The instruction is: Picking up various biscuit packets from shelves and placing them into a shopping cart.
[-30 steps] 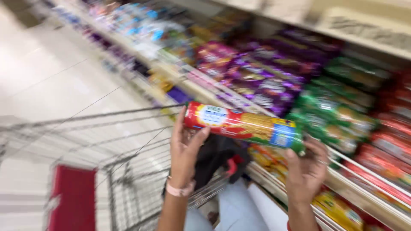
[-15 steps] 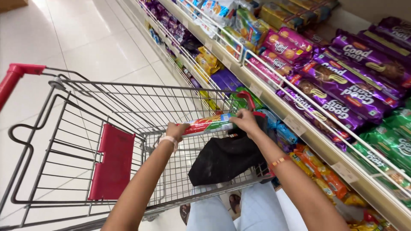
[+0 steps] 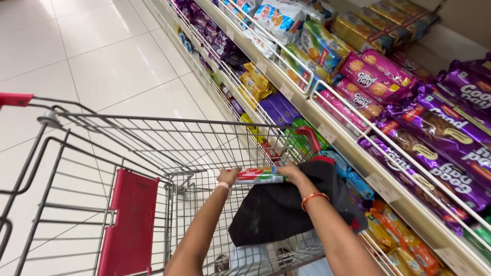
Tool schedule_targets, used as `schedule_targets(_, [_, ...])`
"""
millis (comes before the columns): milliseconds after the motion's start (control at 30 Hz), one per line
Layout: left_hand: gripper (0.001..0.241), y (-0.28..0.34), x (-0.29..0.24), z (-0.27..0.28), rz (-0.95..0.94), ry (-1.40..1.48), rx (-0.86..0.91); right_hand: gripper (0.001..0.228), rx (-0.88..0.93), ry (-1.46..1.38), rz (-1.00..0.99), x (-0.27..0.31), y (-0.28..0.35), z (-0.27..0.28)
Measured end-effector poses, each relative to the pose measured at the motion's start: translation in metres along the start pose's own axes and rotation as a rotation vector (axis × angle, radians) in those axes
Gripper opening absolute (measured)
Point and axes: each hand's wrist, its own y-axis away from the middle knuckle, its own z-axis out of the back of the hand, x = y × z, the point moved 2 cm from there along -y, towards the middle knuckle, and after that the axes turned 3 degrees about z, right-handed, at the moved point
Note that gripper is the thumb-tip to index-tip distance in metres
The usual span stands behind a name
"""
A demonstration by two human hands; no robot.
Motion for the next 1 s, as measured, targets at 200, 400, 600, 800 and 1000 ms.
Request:
schedule_targets(200, [0.103, -0.018, 0.019, -0.05, 0.071, 0.215, -0.021, 0.065, 0.048, -0.053, -0.002, -0.002, -0.009, 0.004])
schedule_targets(400, [0.117, -0.032, 0.024, -0.08, -0.027, 0.272, 0.042, 0.071, 0.12, -0.04, 0.105, -0.016, -0.031, 0.0])
schedule_targets(600, [0.108, 0.005, -0.014, -0.09, -0.137, 0.172, 0.13, 0.054, 0.099, 0.027, 0.23, 0.017, 0.007, 0.002])
schedule_targets(800, [0.066, 0.097, -0.084, -0.094, -0.363, 0.17, 0.284, 0.029, 0.05, 0.209, 0.431, 0.039, 0.037, 0.015])
schedule_targets(1000, [0.039, 0.21, -0.146, -0.094, -0.617, 0.451, 0.168, 0.027, -0.124, 0.303, 0.805, 0.08, 0.161, 0.063])
